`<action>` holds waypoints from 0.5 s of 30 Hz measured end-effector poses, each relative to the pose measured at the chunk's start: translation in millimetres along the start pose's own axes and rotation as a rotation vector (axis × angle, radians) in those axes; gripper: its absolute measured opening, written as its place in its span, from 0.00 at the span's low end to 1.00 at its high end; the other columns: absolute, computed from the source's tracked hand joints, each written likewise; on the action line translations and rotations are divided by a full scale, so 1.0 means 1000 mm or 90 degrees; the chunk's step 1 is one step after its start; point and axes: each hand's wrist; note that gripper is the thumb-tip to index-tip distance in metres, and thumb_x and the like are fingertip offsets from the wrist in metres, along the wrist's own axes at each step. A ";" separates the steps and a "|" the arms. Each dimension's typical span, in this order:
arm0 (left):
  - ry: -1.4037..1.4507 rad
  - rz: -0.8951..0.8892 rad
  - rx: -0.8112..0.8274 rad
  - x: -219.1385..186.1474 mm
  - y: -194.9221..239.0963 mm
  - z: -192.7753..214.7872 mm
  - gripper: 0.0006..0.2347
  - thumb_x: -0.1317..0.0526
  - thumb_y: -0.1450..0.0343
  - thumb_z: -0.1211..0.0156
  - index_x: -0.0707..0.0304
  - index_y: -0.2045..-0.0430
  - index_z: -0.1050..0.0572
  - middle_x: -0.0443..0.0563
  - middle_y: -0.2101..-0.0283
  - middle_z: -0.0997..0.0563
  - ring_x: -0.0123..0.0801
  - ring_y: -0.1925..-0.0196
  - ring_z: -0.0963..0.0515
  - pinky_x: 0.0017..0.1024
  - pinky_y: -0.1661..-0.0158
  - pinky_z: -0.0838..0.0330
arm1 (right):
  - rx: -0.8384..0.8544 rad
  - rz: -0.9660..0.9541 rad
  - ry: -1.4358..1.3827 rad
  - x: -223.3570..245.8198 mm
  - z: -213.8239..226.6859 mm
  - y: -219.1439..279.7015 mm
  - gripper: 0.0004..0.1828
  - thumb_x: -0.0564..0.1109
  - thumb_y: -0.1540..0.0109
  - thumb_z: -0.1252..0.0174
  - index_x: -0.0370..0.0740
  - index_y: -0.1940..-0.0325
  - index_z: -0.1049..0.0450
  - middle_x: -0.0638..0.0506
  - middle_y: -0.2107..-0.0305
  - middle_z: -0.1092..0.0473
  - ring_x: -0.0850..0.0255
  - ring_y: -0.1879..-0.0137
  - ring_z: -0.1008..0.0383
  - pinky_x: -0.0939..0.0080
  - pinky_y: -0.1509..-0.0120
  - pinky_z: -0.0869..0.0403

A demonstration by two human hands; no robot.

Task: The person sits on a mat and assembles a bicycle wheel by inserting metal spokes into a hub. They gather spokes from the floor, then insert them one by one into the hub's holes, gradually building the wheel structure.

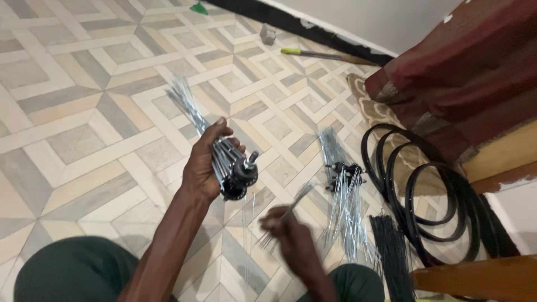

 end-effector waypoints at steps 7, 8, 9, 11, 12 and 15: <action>-0.007 -0.004 0.006 -0.001 0.005 -0.003 0.15 0.56 0.35 0.27 0.66 0.68 0.26 0.57 0.76 0.21 0.42 0.72 0.16 0.35 0.70 0.17 | -0.198 0.126 -0.110 0.108 0.048 -0.003 0.17 0.41 0.32 0.55 0.34 0.41 0.45 0.35 0.57 0.22 0.50 0.49 0.17 0.52 0.45 0.18; -0.010 -0.004 0.005 -0.001 0.005 -0.004 0.15 0.56 0.35 0.27 0.66 0.68 0.26 0.57 0.76 0.21 0.42 0.72 0.16 0.35 0.70 0.17 | -0.188 0.126 -0.104 0.116 0.047 -0.004 0.17 0.40 0.32 0.54 0.33 0.41 0.45 0.35 0.58 0.21 0.50 0.50 0.16 0.52 0.45 0.19; -0.013 -0.003 0.005 -0.001 0.005 -0.005 0.14 0.56 0.35 0.27 0.66 0.68 0.26 0.56 0.76 0.21 0.42 0.72 0.16 0.35 0.70 0.17 | -0.178 0.126 -0.099 0.121 0.045 -0.005 0.16 0.40 0.32 0.54 0.33 0.41 0.45 0.34 0.59 0.21 0.50 0.50 0.16 0.52 0.46 0.19; -0.016 -0.001 0.006 0.001 0.007 -0.006 0.14 0.56 0.35 0.27 0.65 0.69 0.26 0.56 0.76 0.21 0.41 0.72 0.16 0.35 0.70 0.17 | -0.158 0.152 -0.108 0.123 0.037 -0.005 0.15 0.39 0.31 0.54 0.32 0.42 0.44 0.35 0.58 0.21 0.50 0.50 0.16 0.53 0.44 0.18; -0.018 -0.001 0.009 0.002 0.007 -0.006 0.14 0.56 0.35 0.27 0.65 0.69 0.26 0.57 0.76 0.21 0.42 0.72 0.16 0.35 0.70 0.17 | -0.147 0.165 -0.114 0.122 0.032 -0.004 0.14 0.38 0.31 0.54 0.32 0.42 0.43 0.35 0.58 0.21 0.51 0.50 0.16 0.53 0.43 0.18; -0.026 -0.006 0.008 0.003 0.008 -0.007 0.14 0.56 0.35 0.27 0.65 0.69 0.26 0.56 0.76 0.21 0.41 0.71 0.16 0.36 0.70 0.17 | -0.176 0.164 -0.157 0.118 0.024 -0.005 0.14 0.37 0.31 0.53 0.32 0.42 0.43 0.37 0.59 0.22 0.51 0.49 0.17 0.53 0.43 0.17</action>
Point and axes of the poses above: each hand's wrist, its own y-axis away from the middle knuckle, its own z-axis out of the back of the hand, x = y × z
